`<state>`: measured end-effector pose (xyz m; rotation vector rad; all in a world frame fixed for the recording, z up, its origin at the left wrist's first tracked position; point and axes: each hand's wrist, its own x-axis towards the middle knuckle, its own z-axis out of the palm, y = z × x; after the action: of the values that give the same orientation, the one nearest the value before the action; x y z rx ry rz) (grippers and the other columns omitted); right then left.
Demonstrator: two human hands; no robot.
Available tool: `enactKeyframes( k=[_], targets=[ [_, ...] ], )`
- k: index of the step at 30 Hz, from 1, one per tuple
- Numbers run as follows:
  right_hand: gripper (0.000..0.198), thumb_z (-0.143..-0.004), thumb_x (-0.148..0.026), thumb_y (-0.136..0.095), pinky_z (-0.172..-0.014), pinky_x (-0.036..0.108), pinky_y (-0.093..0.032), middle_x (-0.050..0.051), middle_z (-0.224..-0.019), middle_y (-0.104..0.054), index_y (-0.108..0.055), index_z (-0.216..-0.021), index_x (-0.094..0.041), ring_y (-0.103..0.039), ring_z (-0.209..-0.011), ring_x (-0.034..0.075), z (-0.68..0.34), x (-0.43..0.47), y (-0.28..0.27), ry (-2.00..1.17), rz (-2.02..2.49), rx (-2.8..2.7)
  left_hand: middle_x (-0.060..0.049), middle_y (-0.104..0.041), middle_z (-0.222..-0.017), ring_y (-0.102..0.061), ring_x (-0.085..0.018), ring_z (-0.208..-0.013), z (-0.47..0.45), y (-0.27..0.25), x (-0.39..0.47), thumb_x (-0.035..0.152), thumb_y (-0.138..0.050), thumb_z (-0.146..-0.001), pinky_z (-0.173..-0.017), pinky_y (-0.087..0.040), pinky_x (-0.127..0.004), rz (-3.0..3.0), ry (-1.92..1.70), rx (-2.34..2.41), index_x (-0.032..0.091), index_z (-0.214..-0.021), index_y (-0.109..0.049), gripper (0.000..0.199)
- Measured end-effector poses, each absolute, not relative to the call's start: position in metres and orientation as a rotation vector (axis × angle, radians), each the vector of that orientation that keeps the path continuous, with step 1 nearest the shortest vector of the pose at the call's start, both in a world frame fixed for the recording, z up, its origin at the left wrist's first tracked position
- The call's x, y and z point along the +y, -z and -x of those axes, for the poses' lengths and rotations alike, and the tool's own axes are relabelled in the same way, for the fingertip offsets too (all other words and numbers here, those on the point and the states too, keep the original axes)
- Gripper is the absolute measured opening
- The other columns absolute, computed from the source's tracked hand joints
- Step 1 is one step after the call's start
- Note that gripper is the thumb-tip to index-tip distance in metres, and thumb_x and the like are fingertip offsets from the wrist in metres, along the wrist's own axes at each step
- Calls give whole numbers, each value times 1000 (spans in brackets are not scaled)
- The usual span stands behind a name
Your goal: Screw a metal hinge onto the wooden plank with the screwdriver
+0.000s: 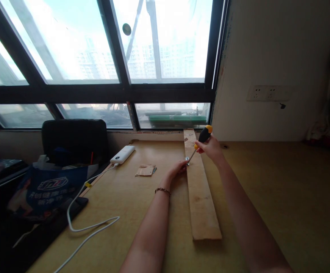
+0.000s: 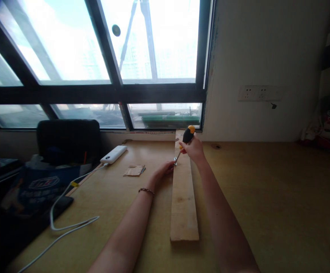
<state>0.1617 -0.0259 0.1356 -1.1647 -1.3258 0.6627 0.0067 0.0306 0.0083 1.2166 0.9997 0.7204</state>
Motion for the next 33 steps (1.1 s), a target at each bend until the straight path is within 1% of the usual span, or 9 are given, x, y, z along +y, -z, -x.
enactKeyframes(
  k=[3, 5, 12, 14, 20, 24, 26, 31, 33],
  targets=[
    [34, -59, -19, -71, -50, 28, -58, 3, -81, -67, -44, -81, -19, -66, -53, 16, -168, -29, -140, -865, 1068, -1302, 5, -38, -48, -25, -3, -38, -4, -6, 33, 49, -59, -66, -39, -11, -22, -1254, -682, 880, 16, -58, -45, 37],
    [33, -58, -16, -71, -52, 29, -58, 3, -78, -67, -45, -79, -18, -66, -56, 17, -170, -31, -143, -908, 1067, -1287, 6, -37, -49, -23, -3, -38, -2, -4, 35, 51, -59, -65, -39, -9, -21, -1261, -671, 858, 16, -58, -45, 38],
    [41, -55, -33, -75, -36, 21, -48, -1, -62, -63, -46, -80, -20, -61, -45, 15, -165, -29, -142, -394, 1387, -1343, 6, -36, -49, -23, -2, -38, -1, -1, 38, 52, -59, -66, -38, -8, -20, -1274, -644, 851, 16, -58, -43, 40],
    [41, -56, -36, -74, -35, 21, -46, -1, -60, -63, -46, -82, -19, -60, -43, 15, -162, -30, -141, -356, 1410, -1355, 6, -36, -49, -24, -2, -38, -2, 0, 38, 52, -58, -67, -38, -8, -20, -1271, -647, 862, 16, -58, -43, 40],
    [36, -55, -25, -74, -41, 25, -53, 2, -73, -66, -50, -80, -17, -63, -48, 15, -164, -38, -147, -795, 1184, -1353, 7, -35, -48, -23, -2, -37, -1, 1, 39, 50, -57, -69, -38, -8, -20, -1288, -662, 836, 15, -58, -42, 39],
    [27, -51, -18, -74, -50, 27, -57, 2, -70, -66, -56, -71, -14, -65, -55, 17, -166, -42, -149, -953, 1104, -1376, 7, -34, -47, -23, -2, -38, -2, -1, 38, 51, -56, -69, -38, -9, -20, -1296, -646, 867, 16, -59, -42, 39],
    [25, -52, -20, -74, -48, 27, -56, 1, -64, -65, -55, -67, -15, -65, -54, 18, -164, -41, -148, -846, 1164, -1392, 7, -34, -47, -23, -2, -38, -3, -3, 37, 51, -56, -70, -38, -9, -20, -1290, -644, 886, 16, -59, -42, 39],
    [24, -58, -32, -71, -43, 24, -51, -1, -51, -61, -51, -63, -19, -62, -45, 17, -151, -40, -148, -351, 1414, -1388, 7, -36, -47, -24, -2, -38, -3, -6, 35, 50, -56, -71, -38, -10, -19, -1285, -644, 920, 16, -61, -42, 38],
    [24, -59, -34, -70, -44, 24, -50, 0, -50, -61, -52, -62, -19, -61, -43, 17, -149, -42, -151, -272, 1445, -1350, 7, -36, -48, -24, -2, -38, -3, -6, 35, 49, -57, -71, -37, -11, -18, -1288, -653, 909, 16, -61, -43, 37]
  ],
)
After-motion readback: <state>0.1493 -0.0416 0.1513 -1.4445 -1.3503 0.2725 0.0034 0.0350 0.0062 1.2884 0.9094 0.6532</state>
